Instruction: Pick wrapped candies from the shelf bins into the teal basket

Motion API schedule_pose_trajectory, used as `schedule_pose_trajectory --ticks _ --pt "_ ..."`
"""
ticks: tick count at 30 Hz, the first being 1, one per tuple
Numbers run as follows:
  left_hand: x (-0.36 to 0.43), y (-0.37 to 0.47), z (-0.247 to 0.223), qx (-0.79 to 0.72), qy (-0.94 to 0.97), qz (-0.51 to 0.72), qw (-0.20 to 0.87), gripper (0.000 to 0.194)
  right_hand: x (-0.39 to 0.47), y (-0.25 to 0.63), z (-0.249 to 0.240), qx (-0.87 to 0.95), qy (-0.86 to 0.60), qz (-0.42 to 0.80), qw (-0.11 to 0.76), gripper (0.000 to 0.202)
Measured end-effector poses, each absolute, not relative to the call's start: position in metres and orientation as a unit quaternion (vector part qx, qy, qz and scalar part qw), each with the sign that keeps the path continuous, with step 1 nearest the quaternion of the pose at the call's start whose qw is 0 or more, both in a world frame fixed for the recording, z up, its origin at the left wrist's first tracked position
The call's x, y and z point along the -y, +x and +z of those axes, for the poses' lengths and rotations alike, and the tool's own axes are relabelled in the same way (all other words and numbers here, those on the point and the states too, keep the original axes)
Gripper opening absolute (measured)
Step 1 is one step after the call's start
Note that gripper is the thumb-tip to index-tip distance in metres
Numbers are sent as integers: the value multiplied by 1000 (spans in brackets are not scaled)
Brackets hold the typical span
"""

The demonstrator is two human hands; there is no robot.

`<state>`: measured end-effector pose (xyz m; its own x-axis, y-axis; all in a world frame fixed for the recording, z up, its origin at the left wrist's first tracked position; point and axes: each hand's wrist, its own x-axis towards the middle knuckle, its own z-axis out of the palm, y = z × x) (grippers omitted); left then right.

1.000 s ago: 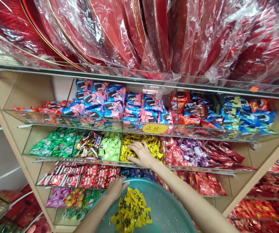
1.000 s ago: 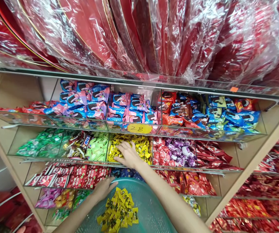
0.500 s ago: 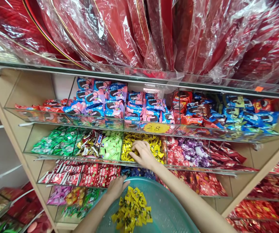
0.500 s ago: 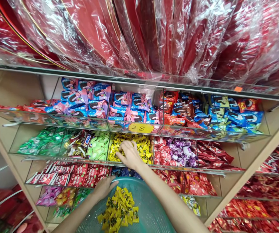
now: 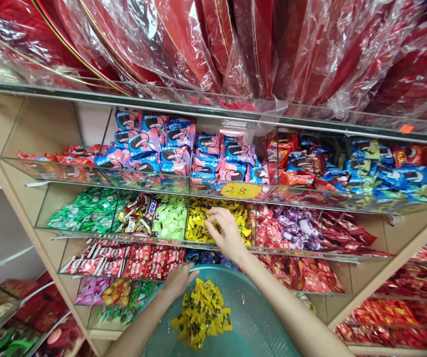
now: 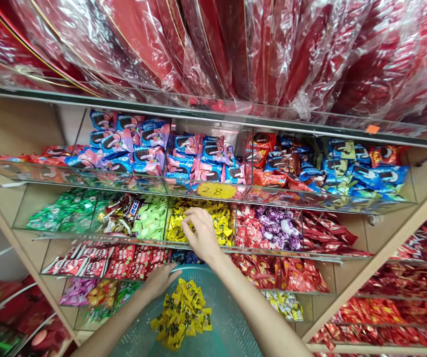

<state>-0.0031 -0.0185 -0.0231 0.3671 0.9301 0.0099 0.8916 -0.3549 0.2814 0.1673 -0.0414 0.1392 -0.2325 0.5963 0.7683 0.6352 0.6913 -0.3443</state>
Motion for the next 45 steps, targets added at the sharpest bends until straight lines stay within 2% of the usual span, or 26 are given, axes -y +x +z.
schedule_pose_trajectory --ticks 4,9,13,18,27,45 --pt "17 -2 -27 -556 818 85 122 43 78 159 124 812 -348 54 465 15" --pt "17 -4 -25 -575 801 74 151 35 84 160 79 851 -380 142 333 19" --pt "17 -4 -22 -566 809 69 143 38 65 172 38 838 -443 183 260 15" --pt "16 -3 -21 -554 820 71 121 42 51 184 2 786 -496 231 287 17" --pt "18 -1 -13 -559 818 59 123 38 45 179 -21 729 -518 287 345 21" --pt "16 -5 -13 -526 841 46 122 36 50 176 -34 703 -546 297 347 22"
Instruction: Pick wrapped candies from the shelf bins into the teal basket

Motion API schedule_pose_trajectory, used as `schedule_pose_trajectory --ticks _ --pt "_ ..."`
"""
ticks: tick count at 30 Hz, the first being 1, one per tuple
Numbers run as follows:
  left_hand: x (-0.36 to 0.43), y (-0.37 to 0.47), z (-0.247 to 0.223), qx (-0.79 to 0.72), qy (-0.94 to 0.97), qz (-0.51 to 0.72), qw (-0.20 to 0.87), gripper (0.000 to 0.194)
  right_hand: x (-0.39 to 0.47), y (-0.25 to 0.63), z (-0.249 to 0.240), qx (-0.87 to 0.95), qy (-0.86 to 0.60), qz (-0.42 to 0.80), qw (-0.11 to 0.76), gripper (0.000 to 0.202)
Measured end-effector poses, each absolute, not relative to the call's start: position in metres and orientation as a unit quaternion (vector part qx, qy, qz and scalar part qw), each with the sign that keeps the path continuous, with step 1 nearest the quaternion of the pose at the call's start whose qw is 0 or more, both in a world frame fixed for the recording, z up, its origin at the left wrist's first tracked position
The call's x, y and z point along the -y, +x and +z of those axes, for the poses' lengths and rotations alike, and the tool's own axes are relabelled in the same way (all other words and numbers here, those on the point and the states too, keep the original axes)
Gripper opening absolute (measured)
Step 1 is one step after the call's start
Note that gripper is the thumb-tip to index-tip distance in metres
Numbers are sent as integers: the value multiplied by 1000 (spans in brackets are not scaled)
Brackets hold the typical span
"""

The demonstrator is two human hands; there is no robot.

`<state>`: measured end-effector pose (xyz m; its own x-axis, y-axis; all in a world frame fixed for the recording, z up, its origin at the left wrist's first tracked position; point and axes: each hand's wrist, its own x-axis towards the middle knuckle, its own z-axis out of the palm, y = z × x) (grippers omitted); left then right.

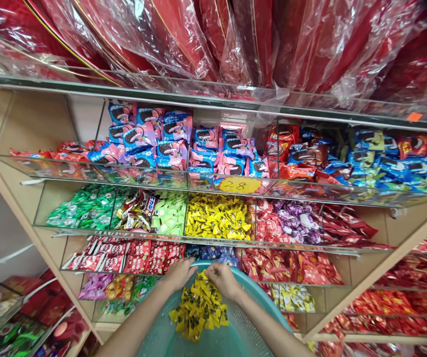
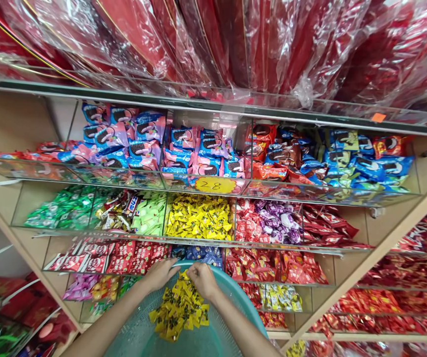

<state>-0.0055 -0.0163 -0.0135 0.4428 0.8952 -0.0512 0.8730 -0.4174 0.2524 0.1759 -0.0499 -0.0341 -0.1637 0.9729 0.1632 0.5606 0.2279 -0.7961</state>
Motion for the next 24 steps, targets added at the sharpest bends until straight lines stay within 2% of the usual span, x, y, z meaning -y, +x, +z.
schedule_pose_trajectory --ticks 4,10,14,19,22,24 --pt "17 -5 -11 -529 839 43 124 38 52 174 -36 708 -578 251 318 21" --pt "19 -5 -8 -525 840 51 127 39 66 170 -7 732 -614 69 286 29" --pt "19 -5 -9 -528 840 44 121 38 79 167 29 760 -532 -31 374 36" --pt "19 -5 -11 -530 838 48 123 39 82 182 71 706 -487 -113 502 24" --pt "20 -6 -11 -531 834 54 140 43 78 195 83 671 -514 -153 513 12" --pt "20 -7 -10 -531 832 55 152 44 75 201 85 654 -543 -174 496 15"
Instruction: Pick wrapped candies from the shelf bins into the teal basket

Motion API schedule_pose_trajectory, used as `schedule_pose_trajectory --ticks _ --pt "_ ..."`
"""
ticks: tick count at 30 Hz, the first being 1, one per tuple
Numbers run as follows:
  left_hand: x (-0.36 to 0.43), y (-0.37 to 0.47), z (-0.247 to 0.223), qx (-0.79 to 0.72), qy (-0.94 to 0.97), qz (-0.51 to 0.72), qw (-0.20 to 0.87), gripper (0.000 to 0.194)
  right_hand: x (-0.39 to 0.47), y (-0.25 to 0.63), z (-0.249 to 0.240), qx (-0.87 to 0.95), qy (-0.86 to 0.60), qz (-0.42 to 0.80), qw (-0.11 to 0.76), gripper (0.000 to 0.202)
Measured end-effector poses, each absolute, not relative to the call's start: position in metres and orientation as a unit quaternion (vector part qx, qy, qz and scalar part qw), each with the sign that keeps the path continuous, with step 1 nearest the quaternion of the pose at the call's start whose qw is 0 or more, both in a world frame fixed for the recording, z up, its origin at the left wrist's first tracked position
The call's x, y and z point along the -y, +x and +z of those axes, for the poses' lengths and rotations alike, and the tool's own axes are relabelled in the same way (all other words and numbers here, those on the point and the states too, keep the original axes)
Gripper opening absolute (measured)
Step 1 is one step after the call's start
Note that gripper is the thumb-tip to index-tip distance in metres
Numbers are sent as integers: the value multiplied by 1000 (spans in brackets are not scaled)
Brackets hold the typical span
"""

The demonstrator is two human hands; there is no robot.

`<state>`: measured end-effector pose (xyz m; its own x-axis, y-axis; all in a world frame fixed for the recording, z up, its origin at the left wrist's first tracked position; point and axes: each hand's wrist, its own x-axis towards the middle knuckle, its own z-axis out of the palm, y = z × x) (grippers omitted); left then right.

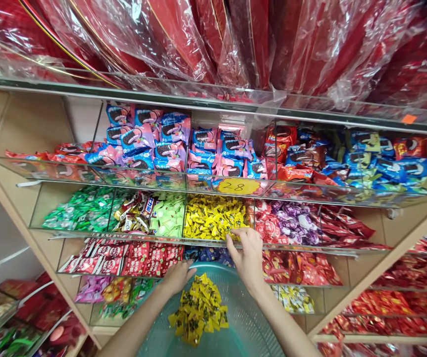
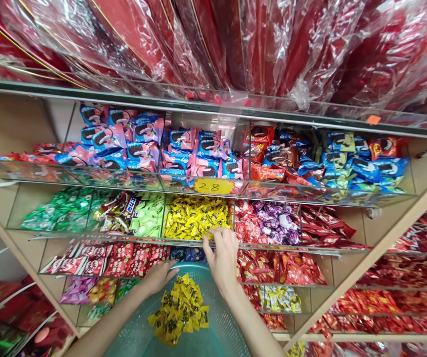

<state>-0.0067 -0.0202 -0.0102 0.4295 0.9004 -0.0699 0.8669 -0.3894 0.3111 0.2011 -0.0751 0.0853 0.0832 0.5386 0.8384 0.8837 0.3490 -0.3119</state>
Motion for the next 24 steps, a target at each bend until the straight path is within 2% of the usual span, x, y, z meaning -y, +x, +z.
schedule_pose_trajectory --ticks 6,10,24 --pt "21 -7 -8 -535 827 58 165 47 71 204 80 606 -635 -193 438 29" --pt "20 -7 -8 -537 822 56 182 45 69 205 78 603 -657 -188 411 31" --pt "20 -8 -12 -542 819 53 178 47 70 202 80 621 -634 -167 430 26"
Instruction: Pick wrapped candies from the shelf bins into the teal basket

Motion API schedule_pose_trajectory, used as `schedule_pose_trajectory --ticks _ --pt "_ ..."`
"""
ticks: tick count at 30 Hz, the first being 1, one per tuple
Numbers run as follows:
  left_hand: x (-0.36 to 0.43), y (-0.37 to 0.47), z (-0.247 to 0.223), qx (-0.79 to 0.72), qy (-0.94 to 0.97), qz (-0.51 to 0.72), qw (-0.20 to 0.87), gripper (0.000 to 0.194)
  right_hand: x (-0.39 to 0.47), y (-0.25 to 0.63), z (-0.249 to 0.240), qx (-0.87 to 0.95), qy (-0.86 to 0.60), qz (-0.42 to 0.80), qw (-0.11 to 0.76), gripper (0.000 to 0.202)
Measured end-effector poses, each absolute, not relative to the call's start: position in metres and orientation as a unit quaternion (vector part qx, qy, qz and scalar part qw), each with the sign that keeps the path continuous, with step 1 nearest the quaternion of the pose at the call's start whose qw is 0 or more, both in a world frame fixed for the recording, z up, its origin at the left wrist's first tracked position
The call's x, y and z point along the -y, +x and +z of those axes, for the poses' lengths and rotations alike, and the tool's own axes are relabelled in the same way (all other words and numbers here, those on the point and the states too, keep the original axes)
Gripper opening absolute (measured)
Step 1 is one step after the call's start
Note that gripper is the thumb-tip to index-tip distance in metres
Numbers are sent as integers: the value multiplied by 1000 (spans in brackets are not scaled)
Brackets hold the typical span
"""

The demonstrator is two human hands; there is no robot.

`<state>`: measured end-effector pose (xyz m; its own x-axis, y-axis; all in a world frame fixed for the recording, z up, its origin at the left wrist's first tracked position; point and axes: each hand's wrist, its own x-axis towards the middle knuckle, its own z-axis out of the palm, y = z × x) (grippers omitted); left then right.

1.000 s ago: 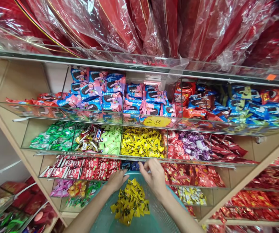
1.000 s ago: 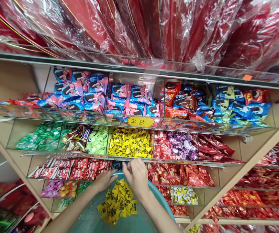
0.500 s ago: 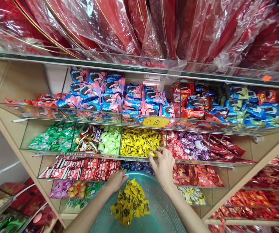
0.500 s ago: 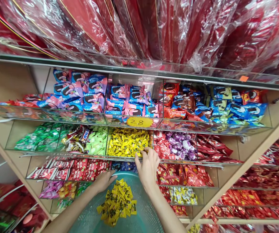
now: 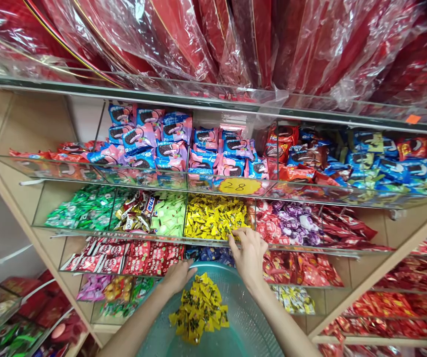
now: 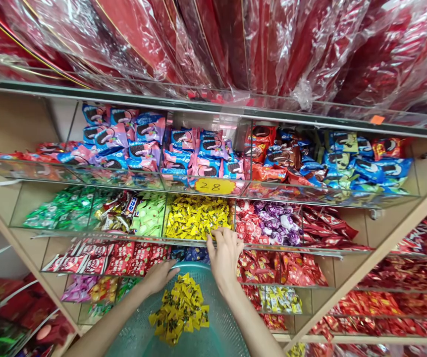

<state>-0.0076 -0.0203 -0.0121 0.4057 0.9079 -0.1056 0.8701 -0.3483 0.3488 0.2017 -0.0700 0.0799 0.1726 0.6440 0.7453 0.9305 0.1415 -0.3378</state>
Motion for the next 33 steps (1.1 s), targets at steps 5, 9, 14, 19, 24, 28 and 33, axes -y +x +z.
schedule_pose_trajectory --ticks 5,9,14,19,24,28,33 --pt "20 -8 -12 -537 823 55 180 49 70 203 81 623 -625 -165 441 27" --pt "19 -8 -13 -538 822 55 176 48 70 202 81 624 -616 -160 453 27" --pt "19 -8 -13 -534 828 55 163 50 69 203 80 626 -598 -135 482 24" --pt "20 -7 -12 -534 828 50 163 51 69 204 83 618 -572 -144 520 23" --pt "19 -7 -15 -528 835 52 142 46 80 203 92 639 -496 -151 568 19" --pt "19 -5 -16 -539 830 50 135 41 89 189 93 737 -418 -43 530 17" --pt "18 -5 -9 -560 811 37 168 43 84 173 67 826 -396 78 393 17"
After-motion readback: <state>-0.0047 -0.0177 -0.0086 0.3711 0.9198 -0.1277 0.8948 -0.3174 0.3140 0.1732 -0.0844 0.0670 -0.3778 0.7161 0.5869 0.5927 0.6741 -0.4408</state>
